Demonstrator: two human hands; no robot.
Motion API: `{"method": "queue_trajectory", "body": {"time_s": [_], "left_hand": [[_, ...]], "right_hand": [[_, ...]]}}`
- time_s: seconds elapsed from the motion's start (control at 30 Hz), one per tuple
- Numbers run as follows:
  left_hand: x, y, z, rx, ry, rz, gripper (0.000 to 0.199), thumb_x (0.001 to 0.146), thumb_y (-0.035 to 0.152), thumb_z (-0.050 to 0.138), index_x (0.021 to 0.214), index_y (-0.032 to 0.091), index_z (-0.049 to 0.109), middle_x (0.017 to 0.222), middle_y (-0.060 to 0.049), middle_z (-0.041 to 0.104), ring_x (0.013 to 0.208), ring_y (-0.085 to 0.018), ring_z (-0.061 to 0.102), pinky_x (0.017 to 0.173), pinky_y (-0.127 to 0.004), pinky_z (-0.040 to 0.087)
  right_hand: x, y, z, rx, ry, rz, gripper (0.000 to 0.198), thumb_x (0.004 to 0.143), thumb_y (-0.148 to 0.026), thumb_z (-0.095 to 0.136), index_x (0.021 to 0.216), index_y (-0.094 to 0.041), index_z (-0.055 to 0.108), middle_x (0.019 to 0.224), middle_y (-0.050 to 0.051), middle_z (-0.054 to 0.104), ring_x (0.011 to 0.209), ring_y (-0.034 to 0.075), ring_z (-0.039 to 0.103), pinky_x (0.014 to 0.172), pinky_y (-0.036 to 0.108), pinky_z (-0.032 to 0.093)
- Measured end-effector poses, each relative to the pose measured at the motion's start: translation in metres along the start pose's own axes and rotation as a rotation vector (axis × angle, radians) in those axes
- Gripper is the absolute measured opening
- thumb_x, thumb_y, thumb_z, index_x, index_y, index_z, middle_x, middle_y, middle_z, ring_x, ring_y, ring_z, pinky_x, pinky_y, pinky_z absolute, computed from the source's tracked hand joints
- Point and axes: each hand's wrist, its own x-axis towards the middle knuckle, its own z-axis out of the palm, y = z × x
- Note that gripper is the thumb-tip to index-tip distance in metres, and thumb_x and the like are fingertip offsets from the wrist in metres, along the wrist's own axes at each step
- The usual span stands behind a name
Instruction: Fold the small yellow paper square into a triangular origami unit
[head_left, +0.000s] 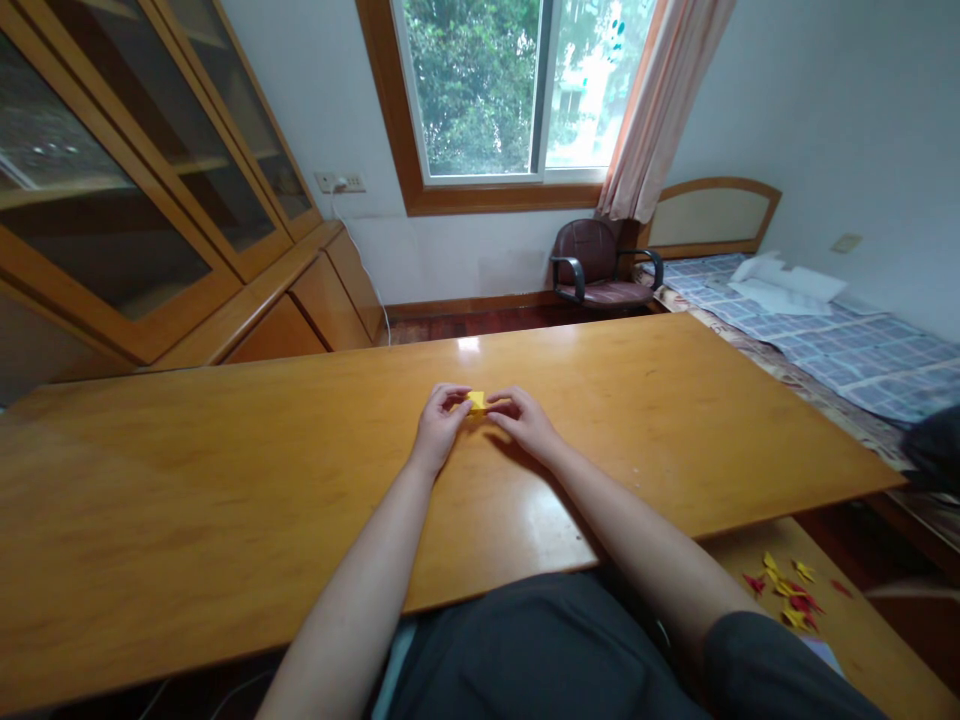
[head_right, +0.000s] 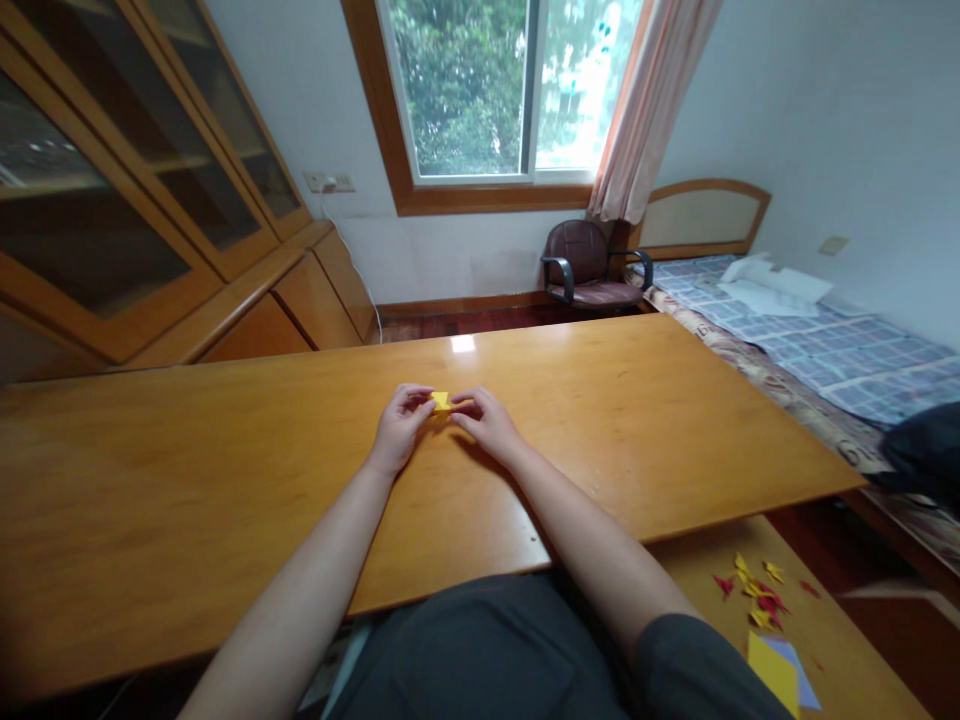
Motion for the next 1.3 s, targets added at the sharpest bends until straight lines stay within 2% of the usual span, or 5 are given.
{"method": "queue_trajectory", "body": {"time_s": [0.3,0.47,0.93,1.13,1.3], "left_hand": [[-0.001,-0.002,0.001,-0.014,-0.050,-0.016,0.022,0.078,0.031,0.069,0.097,0.020,0.065,0.101,-0.003,0.055,0.090,-0.015,0.058,0.080,-0.029,0.054],[0.000,-0.004,-0.002,0.013,-0.029,0.005,0.020,0.078,0.026,0.067,0.097,0.021,0.066,0.098,-0.003,0.057,0.095,-0.016,0.058,0.091,-0.031,0.049],[-0.003,-0.003,-0.001,0.177,-0.055,0.055,0.020,0.079,0.023,0.063,0.099,0.021,0.066,0.100,-0.004,0.053,0.097,-0.018,0.056,0.090,-0.032,0.048],[-0.004,0.002,0.003,0.110,-0.106,0.019,0.026,0.077,0.029,0.070,0.101,0.023,0.064,0.108,-0.004,0.051,0.100,-0.017,0.058,0.085,-0.029,0.052],[-0.004,0.005,0.005,0.063,-0.096,0.012,0.026,0.076,0.031,0.071,0.100,0.022,0.064,0.111,-0.005,0.052,0.105,-0.018,0.059,0.090,-0.031,0.052]], "right_hand": [[0.004,0.001,-0.002,0.222,0.019,0.116,0.043,0.069,-0.030,0.076,0.108,-0.024,0.059,0.105,0.002,0.062,0.072,0.009,0.056,0.072,0.026,0.051],[0.005,0.005,-0.003,0.205,0.058,0.093,0.045,0.069,-0.030,0.075,0.111,-0.025,0.060,0.103,0.002,0.061,0.079,0.012,0.056,0.080,0.029,0.051],[0.003,-0.002,-0.006,0.276,0.091,0.109,0.051,0.069,-0.027,0.074,0.118,-0.027,0.059,0.103,0.002,0.058,0.082,0.012,0.057,0.085,0.031,0.052],[0.002,-0.006,-0.005,0.255,0.049,0.134,0.050,0.068,-0.022,0.071,0.117,-0.026,0.061,0.113,0.005,0.063,0.093,0.016,0.060,0.090,0.036,0.051],[0.002,-0.006,-0.004,0.258,0.039,0.120,0.050,0.070,-0.021,0.068,0.119,-0.026,0.060,0.116,0.006,0.063,0.103,0.019,0.060,0.091,0.037,0.051]]}}
